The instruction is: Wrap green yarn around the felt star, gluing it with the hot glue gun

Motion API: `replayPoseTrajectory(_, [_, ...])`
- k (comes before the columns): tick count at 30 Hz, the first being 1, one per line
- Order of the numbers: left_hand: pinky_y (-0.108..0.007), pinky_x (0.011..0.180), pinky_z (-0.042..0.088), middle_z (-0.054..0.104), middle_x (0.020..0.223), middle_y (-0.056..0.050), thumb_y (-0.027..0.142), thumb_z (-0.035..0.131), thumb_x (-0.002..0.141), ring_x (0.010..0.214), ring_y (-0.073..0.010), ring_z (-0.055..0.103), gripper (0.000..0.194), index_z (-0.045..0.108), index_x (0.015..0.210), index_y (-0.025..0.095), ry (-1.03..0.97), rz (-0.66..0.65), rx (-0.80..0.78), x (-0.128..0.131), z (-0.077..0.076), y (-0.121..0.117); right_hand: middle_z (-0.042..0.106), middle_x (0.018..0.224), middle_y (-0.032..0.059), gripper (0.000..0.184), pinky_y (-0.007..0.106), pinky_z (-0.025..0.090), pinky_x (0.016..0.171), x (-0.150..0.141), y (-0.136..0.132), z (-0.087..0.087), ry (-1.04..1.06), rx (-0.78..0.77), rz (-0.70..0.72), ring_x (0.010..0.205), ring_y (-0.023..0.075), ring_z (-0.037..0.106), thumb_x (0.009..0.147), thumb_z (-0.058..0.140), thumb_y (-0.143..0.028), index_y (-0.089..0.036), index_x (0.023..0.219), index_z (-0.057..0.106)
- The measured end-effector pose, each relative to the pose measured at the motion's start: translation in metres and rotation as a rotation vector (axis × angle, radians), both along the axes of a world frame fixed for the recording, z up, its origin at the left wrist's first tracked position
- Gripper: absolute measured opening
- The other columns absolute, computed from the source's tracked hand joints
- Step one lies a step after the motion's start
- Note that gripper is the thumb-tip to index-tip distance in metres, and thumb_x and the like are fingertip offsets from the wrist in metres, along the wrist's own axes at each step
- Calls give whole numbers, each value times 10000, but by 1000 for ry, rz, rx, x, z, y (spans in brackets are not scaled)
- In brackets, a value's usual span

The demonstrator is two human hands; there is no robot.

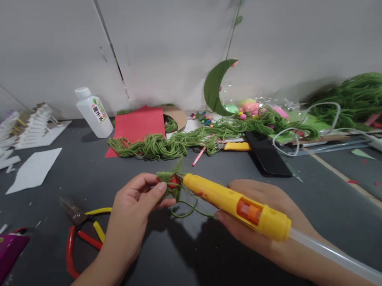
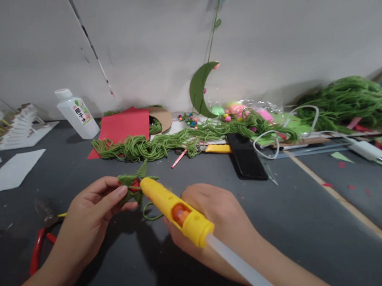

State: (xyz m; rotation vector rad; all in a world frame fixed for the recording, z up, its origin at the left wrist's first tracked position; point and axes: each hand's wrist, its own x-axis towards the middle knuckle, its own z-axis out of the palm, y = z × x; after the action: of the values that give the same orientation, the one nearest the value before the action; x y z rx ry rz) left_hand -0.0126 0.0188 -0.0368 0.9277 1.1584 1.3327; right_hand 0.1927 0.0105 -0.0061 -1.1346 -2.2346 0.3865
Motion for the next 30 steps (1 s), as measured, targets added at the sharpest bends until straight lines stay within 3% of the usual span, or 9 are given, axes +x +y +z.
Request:
replayPoseTrajectory(19, [-232, 601, 583, 537, 661, 48, 193, 727, 660, 592, -69, 513, 123, 619, 698, 148, -107, 108, -16, 1, 6, 1, 404, 542, -36, 281, 258, 317, 472, 0, 3, -2, 4, -12, -33, 474, 113, 408, 805, 496, -312, -218, 568, 377])
replayPoseTrajectory(23, [-226, 639, 577, 552, 656, 50, 168, 727, 652, 608, -69, 541, 113, 624, 688, 139, -191, 150, -44, -4, 5, 8, 555, 682, -4, 107, 260, 386, 530, 0, 6, -1, 56, -40, -132, 566, 135, 525, 831, 487, -289, -209, 771, 526])
replayPoseTrajectory(25, [-229, 676, 575, 564, 660, 48, 158, 723, 651, 632, -74, 565, 105, 622, 672, 135, -237, 197, -46, -9, 1, 14, 592, 759, 12, 106, 266, 407, 548, 0, 9, 1, 66, -82, -202, 619, 150, 554, 824, 501, -307, -208, 848, 531])
replayPoseTrajectory(30, [-223, 739, 564, 594, 698, 42, 133, 684, 685, 691, -75, 594, 94, 600, 644, 140, -258, 237, -15, -17, -4, 24, 505, 718, -9, 82, 237, 393, 516, 6, 21, -7, -180, -161, -165, 572, 124, 485, 729, 502, -148, -208, 736, 447])
